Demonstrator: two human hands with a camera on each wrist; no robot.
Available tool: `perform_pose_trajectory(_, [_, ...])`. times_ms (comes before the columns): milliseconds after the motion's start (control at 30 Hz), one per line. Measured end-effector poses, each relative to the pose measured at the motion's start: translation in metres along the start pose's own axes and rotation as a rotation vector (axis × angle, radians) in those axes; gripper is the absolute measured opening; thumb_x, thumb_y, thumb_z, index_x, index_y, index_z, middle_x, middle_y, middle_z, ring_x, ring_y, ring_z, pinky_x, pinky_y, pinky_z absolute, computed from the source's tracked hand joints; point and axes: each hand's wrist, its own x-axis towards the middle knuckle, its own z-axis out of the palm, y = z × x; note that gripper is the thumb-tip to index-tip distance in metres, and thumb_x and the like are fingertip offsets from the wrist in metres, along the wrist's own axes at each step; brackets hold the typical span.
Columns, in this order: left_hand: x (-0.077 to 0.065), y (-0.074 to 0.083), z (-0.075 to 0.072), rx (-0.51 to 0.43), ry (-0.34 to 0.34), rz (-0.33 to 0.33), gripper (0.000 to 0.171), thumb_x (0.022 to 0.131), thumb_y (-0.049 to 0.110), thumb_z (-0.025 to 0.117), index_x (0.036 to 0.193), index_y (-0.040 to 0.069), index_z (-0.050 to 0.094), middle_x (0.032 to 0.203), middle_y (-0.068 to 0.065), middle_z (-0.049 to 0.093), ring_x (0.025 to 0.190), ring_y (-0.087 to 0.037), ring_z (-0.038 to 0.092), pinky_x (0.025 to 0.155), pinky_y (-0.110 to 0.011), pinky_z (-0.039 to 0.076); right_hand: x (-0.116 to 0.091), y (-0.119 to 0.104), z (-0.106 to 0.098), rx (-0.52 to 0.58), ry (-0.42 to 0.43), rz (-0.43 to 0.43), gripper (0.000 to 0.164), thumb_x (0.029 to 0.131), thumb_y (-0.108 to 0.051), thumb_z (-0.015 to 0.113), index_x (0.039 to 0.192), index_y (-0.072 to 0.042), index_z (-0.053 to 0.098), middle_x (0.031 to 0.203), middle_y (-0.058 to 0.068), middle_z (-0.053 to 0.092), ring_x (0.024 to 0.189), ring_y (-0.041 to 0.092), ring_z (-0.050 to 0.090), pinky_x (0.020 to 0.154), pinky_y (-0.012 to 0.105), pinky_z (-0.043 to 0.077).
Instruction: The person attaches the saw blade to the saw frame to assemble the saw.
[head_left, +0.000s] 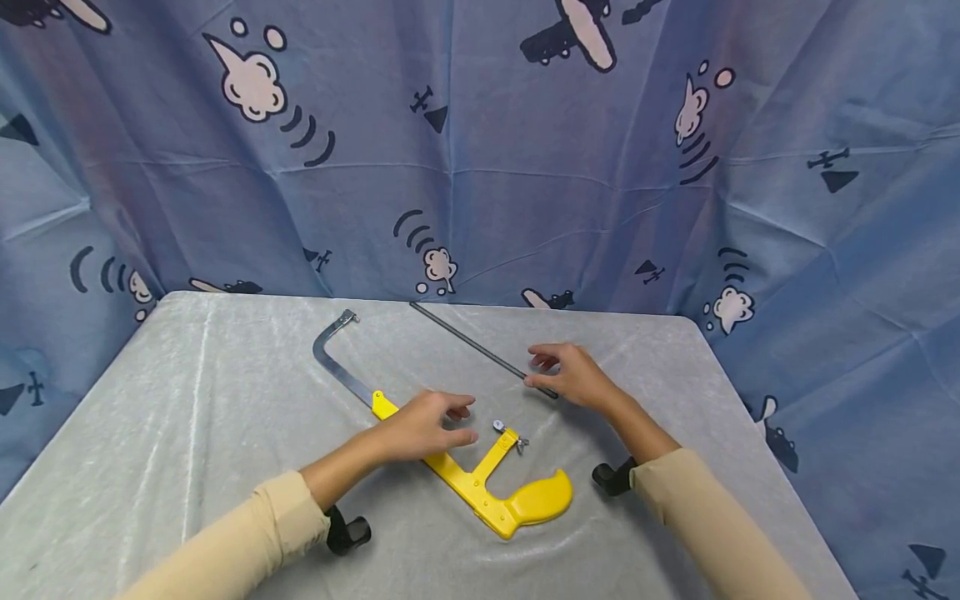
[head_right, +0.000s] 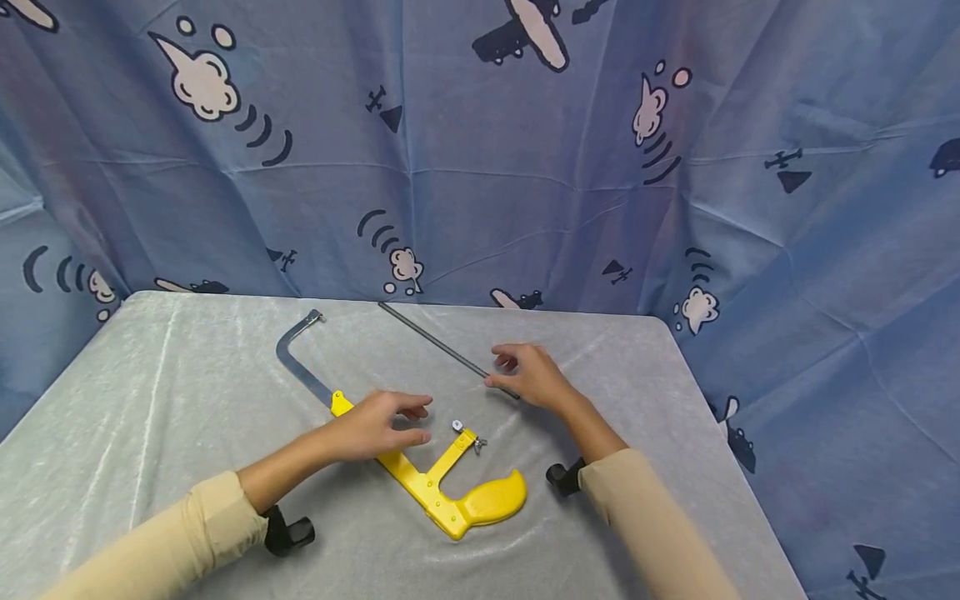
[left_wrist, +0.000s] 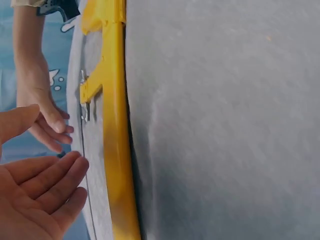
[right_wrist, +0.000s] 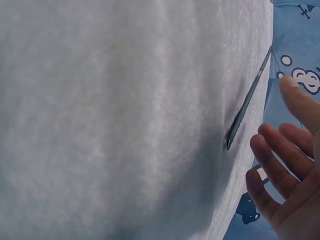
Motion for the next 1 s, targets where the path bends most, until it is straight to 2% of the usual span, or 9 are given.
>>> perform_pose_trajectory(367, [0.007,0.007,0.007,-0.071,-0.070,-0.016,0.050,0.093,0.020,0.069,0.133,-0.008,0.057,0.115,-0.013,0.070,0.103,-0.020,0.067,0.087,-0.032,0.054,0.004,0.002,0.005,0.007,-0.045,0.006,0.044,0.087,-0.013,0.078,0.124,0.005,0.064,0.102,0.010,0.071,0.092,0.023,0.065,0.084,0.042,0.054])
perform_pose_trajectory(700, [0.010,0.010,0.014,-0.103,-0.117,-0.074,0.046,0.092,0.021,0.071,0.128,-0.007,0.061,0.107,-0.007,0.073,0.095,-0.014,0.067,0.080,-0.028,0.055,0.008,0.005,0.007,0.033,-0.050,0.023,0.038,0.087,-0.008,0.077,0.120,0.006,0.066,0.100,0.010,0.071,0.090,0.023,0.066,0.082,0.040,0.054])
perform_pose_trajectory(867, [0.009,0.011,0.016,-0.118,-0.132,-0.091,0.046,0.092,0.020,0.072,0.127,-0.007,0.062,0.103,-0.007,0.074,0.087,-0.010,0.065,0.075,-0.025,0.053,0.011,0.008,0.007,0.038,-0.055,0.043,0.034,0.086,-0.007,0.077,0.115,0.006,0.068,0.094,0.008,0.069,0.084,0.019,0.063,0.077,0.034,0.053])
perform_pose_trajectory(1000, [0.010,0.011,0.019,-0.128,-0.136,-0.101,0.045,0.091,0.020,0.072,0.127,-0.007,0.063,0.102,-0.008,0.074,0.084,-0.009,0.063,0.073,-0.025,0.052,0.013,0.010,0.008,0.029,-0.064,0.023,0.027,0.085,-0.007,0.077,0.108,0.005,0.071,0.088,0.006,0.068,0.079,0.016,0.059,0.072,0.030,0.050])
